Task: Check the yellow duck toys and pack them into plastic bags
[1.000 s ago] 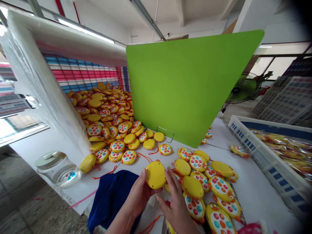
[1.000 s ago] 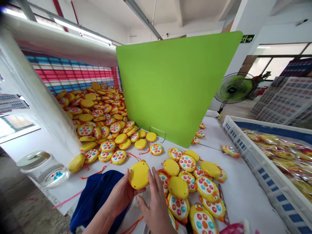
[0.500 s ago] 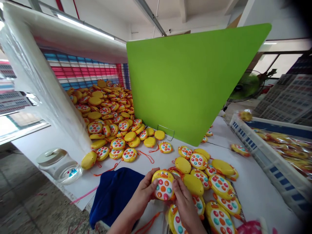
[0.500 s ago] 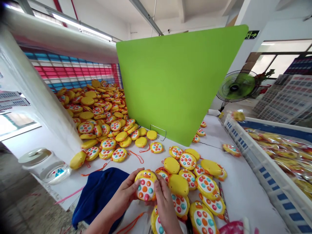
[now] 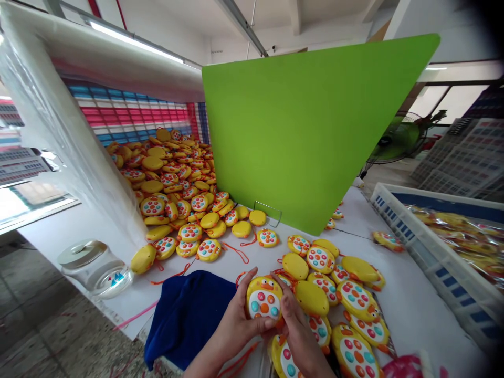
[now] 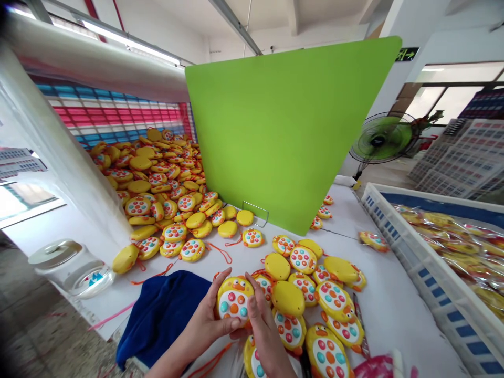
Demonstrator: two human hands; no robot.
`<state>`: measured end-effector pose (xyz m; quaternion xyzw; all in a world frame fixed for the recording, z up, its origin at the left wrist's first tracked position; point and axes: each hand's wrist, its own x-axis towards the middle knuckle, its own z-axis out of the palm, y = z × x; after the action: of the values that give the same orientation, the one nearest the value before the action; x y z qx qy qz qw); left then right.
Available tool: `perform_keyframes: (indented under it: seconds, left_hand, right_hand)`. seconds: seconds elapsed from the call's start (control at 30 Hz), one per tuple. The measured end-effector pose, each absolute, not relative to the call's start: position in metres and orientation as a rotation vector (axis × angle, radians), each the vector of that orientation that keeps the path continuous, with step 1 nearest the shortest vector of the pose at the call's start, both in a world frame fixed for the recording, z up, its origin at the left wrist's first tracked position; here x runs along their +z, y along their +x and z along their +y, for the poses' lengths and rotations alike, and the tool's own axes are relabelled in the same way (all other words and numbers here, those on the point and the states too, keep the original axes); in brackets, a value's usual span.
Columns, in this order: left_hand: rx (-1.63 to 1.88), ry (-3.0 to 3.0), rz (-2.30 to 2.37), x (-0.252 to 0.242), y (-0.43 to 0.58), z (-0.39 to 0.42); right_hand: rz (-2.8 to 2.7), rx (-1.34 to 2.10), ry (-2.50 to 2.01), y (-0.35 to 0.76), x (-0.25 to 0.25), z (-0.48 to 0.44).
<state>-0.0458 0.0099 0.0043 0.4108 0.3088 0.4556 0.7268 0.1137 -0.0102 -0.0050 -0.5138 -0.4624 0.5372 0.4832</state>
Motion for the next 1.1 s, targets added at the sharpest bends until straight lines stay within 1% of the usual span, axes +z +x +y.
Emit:
perform_keyframes:
  seconds: [0.17,0.37,0.5,0.57,0.63,0.7,0.77,0.83,0.87,0.93,1.03,1.1]
  left_hand:
    - [1.081,0.916,0.798,0.005,-0.047,0.009]
    - [1.116,0.821,0.871,-0.002,-0.032,0.009]
    - [1.100,0.829,0.864,0.002,-0.021,0.019]
    - [1.056,0.958,0.837,0.007,-0.022,0.031]
    - [1.046,1.220,0.885,0.010,-0.030,0.047]
    - [1.070,1.553,1.073,0.007,-0.046,0.069]
    - [1.089,1.809,1.429,-0.003,-0.069,0.092]
    - [0.986,1.885,1.862,-0.017,-0.092,0.113]
    - [0.915,1.877,1.994,-0.024,-0.102,0.121]
    - [0.843,1.847,2.064,-0.034,-0.118,0.132]
    - [0.864,1.790,1.990,-0.037,-0.129,0.138]
    - [0.918,1.715,1.915,-0.033,-0.131,0.138]
  right_hand:
    - [-1.145,1.431,-1.195,0.107,0.004,-0.011]
    - [-1.184,1.029,-1.259,0.098,-0.002,-0.004]
    - [-1.181,0.964,-1.305,0.102,-0.001,0.003]
    - [-1.186,0.969,-1.322,0.113,0.003,0.007]
    - [-1.224,0.869,-1.396,0.131,0.007,0.012]
    - [-1.256,0.635,-1.528,0.154,0.012,0.015]
    - [-1.290,0.361,-1.601,0.176,0.017,0.015]
    - [-1.324,0.151,-1.567,0.189,0.021,0.011]
    - [-1.344,0.114,-1.528,0.191,0.022,0.008]
    - [-1.355,0.202,-1.476,0.186,0.023,0.003]
    - [-1.378,0.451,-1.430,0.168,0.016,-0.001]
    - [-1.445,0.465,-1.380,0.155,0.008,0.001]
